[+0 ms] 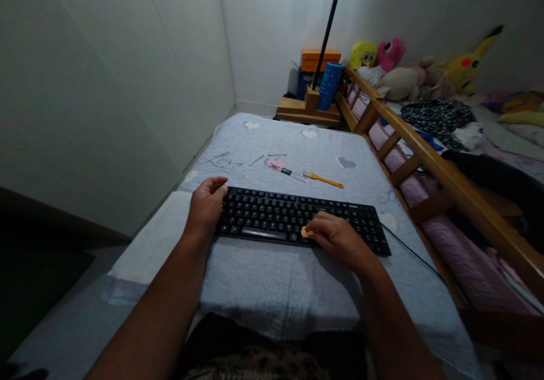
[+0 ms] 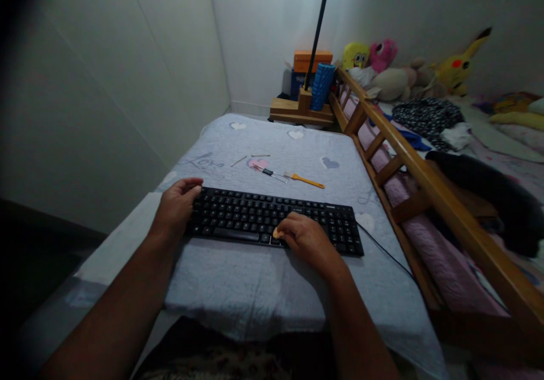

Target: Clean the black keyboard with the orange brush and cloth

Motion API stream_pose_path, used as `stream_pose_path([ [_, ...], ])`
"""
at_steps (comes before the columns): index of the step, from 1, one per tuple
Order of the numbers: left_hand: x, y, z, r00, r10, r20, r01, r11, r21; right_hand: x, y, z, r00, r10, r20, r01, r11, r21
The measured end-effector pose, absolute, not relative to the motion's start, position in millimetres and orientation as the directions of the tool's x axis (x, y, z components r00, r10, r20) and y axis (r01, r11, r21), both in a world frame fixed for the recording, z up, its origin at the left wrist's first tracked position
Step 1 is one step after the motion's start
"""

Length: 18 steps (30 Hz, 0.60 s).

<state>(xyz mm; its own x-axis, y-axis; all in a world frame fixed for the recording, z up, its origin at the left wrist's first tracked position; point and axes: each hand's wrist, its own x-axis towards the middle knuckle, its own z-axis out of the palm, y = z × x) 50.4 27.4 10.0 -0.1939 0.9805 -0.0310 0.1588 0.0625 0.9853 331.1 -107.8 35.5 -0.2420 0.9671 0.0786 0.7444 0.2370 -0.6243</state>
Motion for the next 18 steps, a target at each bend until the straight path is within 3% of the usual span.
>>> stream_pose_path([
  [10, 49.0, 29.9, 6.3, -0.204, 0.978, -0.039, 0.132, 0.067, 0.989, 341.1, -110.7, 61.1, -0.396, 0.91, -0.12, 0.724, 0.229, -0.651],
  [15, 50.0, 29.7, 9.5, -0.225, 0.973, -0.047, 0.114, 0.074, 0.991, 358.8, -77.7, 49.2, -0.072, 0.989, 0.133, 0.793, 0.138, -0.594],
  [18, 50.9, 28.7, 11.6, -0.224, 0.973, -0.053, 0.089, 0.074, 0.993, 362.4, -63.5, 33.8, 0.049, 0.978, 0.205, 0.822, 0.077, -0.564],
])
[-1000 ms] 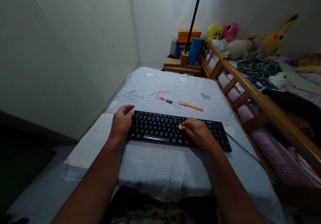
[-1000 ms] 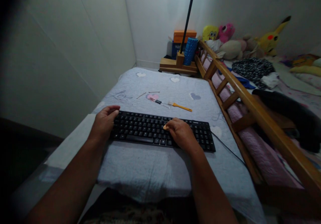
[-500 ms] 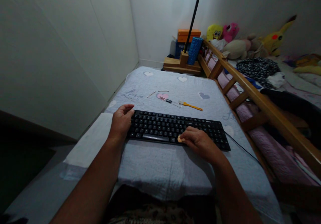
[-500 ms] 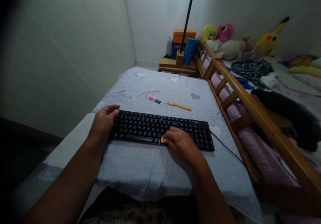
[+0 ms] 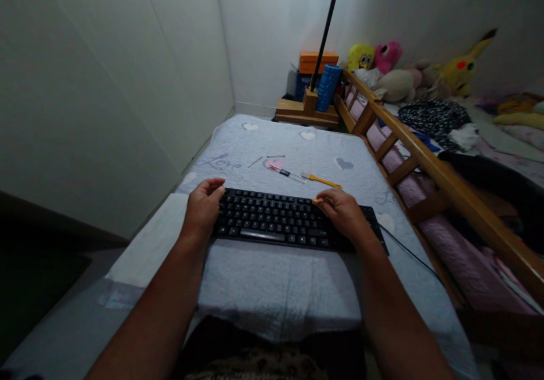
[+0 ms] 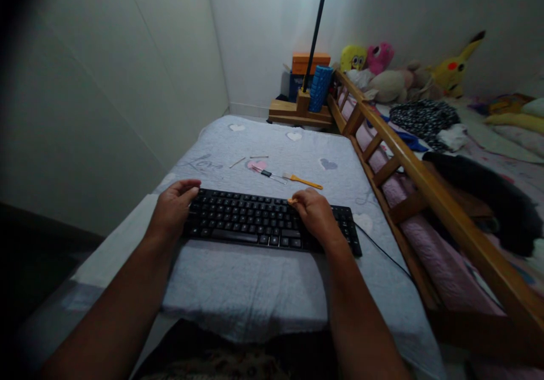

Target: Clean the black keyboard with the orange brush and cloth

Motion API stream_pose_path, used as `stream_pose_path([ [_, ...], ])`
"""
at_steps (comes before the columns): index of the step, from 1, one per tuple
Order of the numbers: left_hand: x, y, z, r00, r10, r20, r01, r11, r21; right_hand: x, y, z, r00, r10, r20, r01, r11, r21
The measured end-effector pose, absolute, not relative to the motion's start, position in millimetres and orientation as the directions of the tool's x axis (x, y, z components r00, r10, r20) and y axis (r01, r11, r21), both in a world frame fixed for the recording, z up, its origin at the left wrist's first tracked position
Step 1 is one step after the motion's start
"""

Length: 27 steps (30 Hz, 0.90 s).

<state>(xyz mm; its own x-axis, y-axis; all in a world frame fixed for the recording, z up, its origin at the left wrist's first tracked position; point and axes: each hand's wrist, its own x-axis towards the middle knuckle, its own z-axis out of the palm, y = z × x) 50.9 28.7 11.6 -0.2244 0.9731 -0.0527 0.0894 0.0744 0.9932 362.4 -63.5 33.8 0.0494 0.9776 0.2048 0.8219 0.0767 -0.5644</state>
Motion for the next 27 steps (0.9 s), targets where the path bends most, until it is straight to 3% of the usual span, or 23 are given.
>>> stream_pose_path([
  [12, 46.9, 34.7, 3.6, -0.228, 0.97, -0.08, -0.086, 0.061, 0.994, 359.6, -82.2, 30.5, -0.084, 0.989, 0.124, 0.797, 0.142, -0.587],
  [27, 46.4, 35.8, 1.5, -0.219, 0.974, -0.059, -0.069, 0.045, 0.997, 351.5, -114.0, 35.5, -0.208, 0.977, 0.049, 0.753, 0.192, -0.629],
])
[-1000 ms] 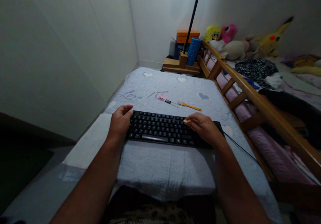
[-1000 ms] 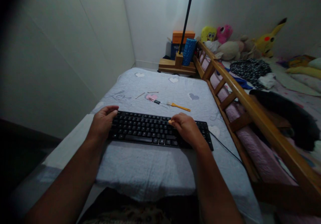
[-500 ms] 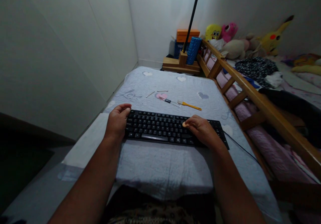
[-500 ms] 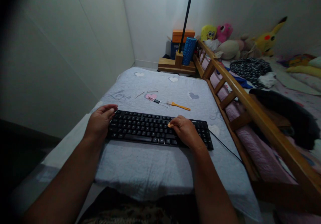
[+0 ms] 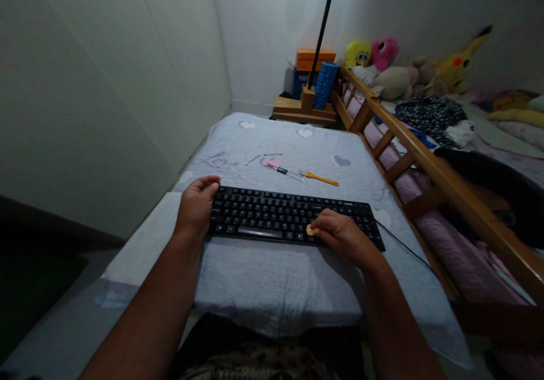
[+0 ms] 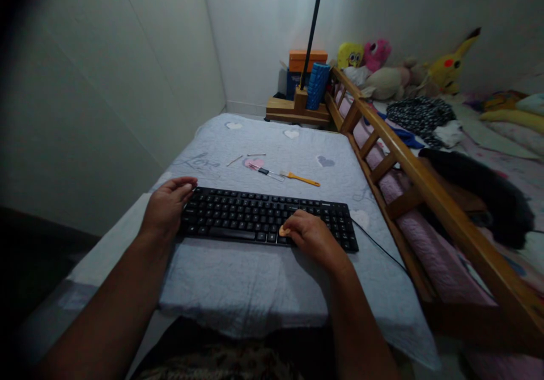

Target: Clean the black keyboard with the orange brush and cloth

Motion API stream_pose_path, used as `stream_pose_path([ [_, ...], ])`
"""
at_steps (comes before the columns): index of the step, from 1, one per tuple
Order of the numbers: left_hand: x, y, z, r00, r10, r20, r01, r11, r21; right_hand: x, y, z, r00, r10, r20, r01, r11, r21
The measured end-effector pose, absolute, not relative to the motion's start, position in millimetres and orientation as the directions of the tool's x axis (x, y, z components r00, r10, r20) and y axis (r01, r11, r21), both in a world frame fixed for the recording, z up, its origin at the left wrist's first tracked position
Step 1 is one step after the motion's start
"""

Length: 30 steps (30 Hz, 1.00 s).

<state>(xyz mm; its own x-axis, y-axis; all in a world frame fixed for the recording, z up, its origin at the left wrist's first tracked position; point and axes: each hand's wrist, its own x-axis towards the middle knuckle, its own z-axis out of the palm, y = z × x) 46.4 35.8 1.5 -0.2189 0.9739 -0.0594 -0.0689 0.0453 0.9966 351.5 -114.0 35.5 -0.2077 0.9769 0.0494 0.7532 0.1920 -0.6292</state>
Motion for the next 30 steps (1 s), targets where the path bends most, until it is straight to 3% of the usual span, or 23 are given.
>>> stream_pose_path([
  [12, 48.2, 33.6, 5.2, -0.22, 0.973, -0.074, -0.083, 0.057, 0.995, 350.0, -125.0, 39.5, -0.211, 0.977, 0.033, 0.764, 0.186, -0.618],
  [19, 47.2, 34.6, 2.6, -0.22, 0.974, -0.06, -0.079, 0.043, 0.996, 350.8, -134.7, 50.8, -0.28, 0.959, -0.049, 0.74, 0.183, -0.647],
  [25, 48.1, 34.4, 4.7, -0.229, 0.971, -0.062, -0.074, 0.046, 0.996, 341.1, -127.4, 45.9, -0.205, 0.978, 0.047, 0.748, 0.187, -0.637],
  [30, 48.0, 34.2, 4.4, -0.224, 0.972, -0.066, -0.073, 0.051, 0.996, 341.5, -129.4, 39.0, -0.195, 0.981, 0.022, 0.761, 0.165, -0.627],
])
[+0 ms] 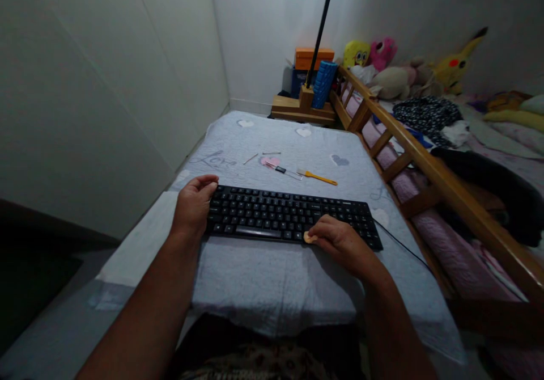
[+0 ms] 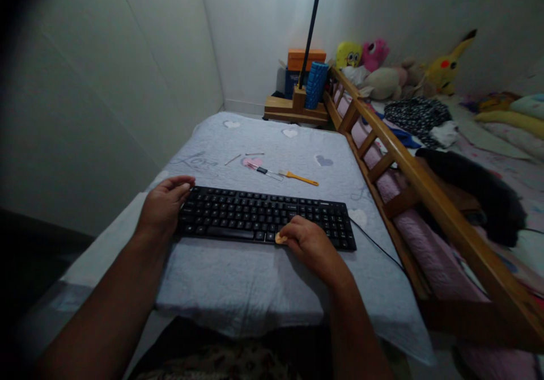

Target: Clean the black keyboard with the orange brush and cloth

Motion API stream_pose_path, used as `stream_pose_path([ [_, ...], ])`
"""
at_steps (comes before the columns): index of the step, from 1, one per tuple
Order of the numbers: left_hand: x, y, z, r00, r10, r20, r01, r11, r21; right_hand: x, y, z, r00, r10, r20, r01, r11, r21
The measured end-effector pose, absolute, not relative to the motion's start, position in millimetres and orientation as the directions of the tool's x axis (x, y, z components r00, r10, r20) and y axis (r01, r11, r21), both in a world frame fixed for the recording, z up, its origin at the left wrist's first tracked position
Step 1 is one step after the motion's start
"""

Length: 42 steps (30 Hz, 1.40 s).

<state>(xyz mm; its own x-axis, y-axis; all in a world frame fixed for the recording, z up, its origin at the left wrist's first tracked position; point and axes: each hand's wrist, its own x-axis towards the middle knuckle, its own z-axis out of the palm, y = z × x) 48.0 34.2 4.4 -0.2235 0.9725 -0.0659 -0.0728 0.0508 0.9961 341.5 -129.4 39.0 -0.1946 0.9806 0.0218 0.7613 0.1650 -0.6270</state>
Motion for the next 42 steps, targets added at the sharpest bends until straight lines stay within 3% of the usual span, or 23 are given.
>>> stream_pose_path([
  [8, 46.9, 34.1, 3.3, -0.216, 0.975, -0.061, -0.046, 0.052, 0.998, 370.1, -141.9, 53.7, -0.181, 0.979, -0.09, 0.811, 0.097, -0.578],
  [14, 47.0, 33.7, 3.5, -0.217, 0.975, -0.057, -0.038, 0.05, 0.998, 371.6, -109.8, 51.7, -0.028, 0.994, 0.107, 0.833, 0.082, -0.547],
  [19, 48.2, 31.5, 7.3, -0.217, 0.974, -0.067, -0.04, 0.06, 0.997, 363.9, -80.5, 33.3, 0.059, 0.984, 0.17, 0.865, 0.034, -0.5],
  [30, 48.3, 30.0, 7.6, -0.223, 0.973, -0.059, -0.013, 0.058, 0.998, 362.7, -98.3, 31.6, -0.05, 0.993, 0.107, 0.82, 0.102, -0.563],
  [42, 48.4, 30.1, 8.7, -0.21, 0.975, -0.067, -0.006, 0.068, 0.998, 357.4, -124.4, 36.4, -0.084, 0.995, 0.054, 0.826, 0.1, -0.554],
])
